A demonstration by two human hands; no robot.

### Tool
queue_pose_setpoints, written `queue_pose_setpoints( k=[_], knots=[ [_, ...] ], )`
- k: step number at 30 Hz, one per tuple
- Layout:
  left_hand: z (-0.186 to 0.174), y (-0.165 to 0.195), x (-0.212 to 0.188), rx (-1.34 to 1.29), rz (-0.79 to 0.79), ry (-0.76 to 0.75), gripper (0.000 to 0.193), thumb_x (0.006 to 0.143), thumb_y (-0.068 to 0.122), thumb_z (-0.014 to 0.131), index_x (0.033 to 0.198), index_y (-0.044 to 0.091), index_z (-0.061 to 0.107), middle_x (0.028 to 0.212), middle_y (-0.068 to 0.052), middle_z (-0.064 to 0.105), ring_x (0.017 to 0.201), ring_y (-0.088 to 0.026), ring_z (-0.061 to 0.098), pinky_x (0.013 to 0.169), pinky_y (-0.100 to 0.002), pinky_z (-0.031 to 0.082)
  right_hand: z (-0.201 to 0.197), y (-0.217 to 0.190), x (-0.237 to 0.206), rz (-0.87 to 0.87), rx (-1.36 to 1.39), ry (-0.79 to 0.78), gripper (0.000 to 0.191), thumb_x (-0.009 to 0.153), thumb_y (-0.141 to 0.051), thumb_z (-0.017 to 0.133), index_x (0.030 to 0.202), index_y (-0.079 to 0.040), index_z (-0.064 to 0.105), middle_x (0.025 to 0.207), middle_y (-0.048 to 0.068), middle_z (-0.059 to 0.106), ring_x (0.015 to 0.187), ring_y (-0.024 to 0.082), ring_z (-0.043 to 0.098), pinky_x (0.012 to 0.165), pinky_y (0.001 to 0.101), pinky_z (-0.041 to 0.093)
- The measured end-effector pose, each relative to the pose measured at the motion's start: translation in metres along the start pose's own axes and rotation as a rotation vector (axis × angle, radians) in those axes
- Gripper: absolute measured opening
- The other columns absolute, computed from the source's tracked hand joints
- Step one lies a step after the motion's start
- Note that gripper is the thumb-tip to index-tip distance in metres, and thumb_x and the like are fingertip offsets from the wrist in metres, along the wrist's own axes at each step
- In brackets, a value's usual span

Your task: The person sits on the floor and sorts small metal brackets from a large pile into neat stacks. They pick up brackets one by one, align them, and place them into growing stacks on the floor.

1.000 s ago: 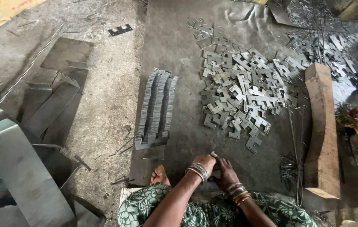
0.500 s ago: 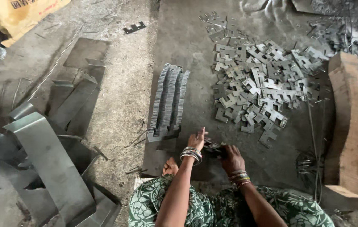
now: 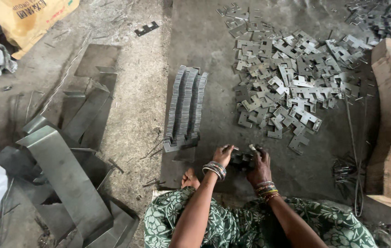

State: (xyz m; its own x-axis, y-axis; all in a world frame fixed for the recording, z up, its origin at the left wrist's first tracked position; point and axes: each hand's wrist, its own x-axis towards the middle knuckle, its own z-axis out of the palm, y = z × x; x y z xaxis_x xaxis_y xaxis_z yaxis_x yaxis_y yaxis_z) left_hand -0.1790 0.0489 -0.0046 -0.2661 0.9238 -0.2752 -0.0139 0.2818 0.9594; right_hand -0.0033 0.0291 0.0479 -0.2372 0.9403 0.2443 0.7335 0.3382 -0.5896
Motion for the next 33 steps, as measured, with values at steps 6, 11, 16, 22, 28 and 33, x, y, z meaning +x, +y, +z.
queue_pose_setpoints(
  k=[6,11,16,22,28,33],
  knots=[
    [0.001,0.002,-0.014,-0.036,0.134,0.012,0.02,0.095,0.023,0.067,0.106,0.008,0.075,0.088,-0.006,0.076,0.076,-0.011,0.065,0.07,-0.031,0.052,-0.008,-0.005,-0.004,0.127,-0.007,-0.08,0.088,0.064,-0.009,0.082,0.145,-0.023,0.049,0.154,0.016,0.038,0.133,0.045,0.047,0.099,0.0513,0.053],
    [0.002,0.001,-0.02,-0.016,0.239,-0.036,0.025,0.093,0.011,0.065,0.117,0.007,0.072,0.109,-0.011,0.078,0.101,-0.019,0.073,0.089,-0.034,0.056,-0.01,-0.006,-0.009,0.257,-0.002,-0.127,0.106,0.06,-0.006,0.084,0.152,-0.025,0.035,0.163,0.02,0.023,0.141,0.047,0.038,0.101,0.0508,0.052],
    [0.003,0.0,-0.029,0.193,0.362,-0.005,0.051,0.093,0.012,0.061,0.143,0.013,0.054,0.133,-0.021,0.066,0.121,-0.036,0.063,0.099,-0.044,0.051,-0.002,0.004,-0.011,0.051,0.065,0.041,0.116,0.054,-0.008,0.087,0.154,-0.014,0.028,0.156,0.027,0.026,0.145,0.05,0.031,0.117,0.0506,0.04],
    [0.007,0.01,-0.033,0.217,0.224,0.023,0.048,0.102,0.024,0.058,0.15,0.017,0.05,0.133,-0.022,0.064,0.121,-0.037,0.063,0.102,-0.044,0.051,0.006,0.013,-0.015,0.116,0.072,-0.092,0.108,0.059,-0.008,0.087,0.152,-0.012,0.032,0.157,0.029,0.023,0.144,0.05,0.027,0.115,0.0497,0.037],
    [0.004,0.015,-0.036,0.21,0.202,0.233,0.047,0.091,0.039,0.073,0.126,0.009,0.062,0.117,-0.021,0.071,0.11,-0.034,0.07,0.095,-0.043,0.055,0.006,0.007,-0.014,0.008,0.012,-0.012,0.1,0.061,-0.002,0.082,0.15,-0.012,0.035,0.153,0.027,0.033,0.142,0.053,0.03,0.112,0.0521,0.041],
    [0.0,0.015,-0.039,0.389,0.0,0.315,0.042,0.082,0.047,0.081,0.096,0.008,0.074,0.095,-0.015,0.075,0.09,-0.034,0.073,0.083,-0.044,0.057,0.0,0.007,-0.013,0.135,0.017,-0.129,0.094,0.068,0.002,0.073,0.152,-0.017,0.036,0.155,0.02,0.037,0.127,0.047,0.052,0.096,0.0503,0.054]
  ],
)
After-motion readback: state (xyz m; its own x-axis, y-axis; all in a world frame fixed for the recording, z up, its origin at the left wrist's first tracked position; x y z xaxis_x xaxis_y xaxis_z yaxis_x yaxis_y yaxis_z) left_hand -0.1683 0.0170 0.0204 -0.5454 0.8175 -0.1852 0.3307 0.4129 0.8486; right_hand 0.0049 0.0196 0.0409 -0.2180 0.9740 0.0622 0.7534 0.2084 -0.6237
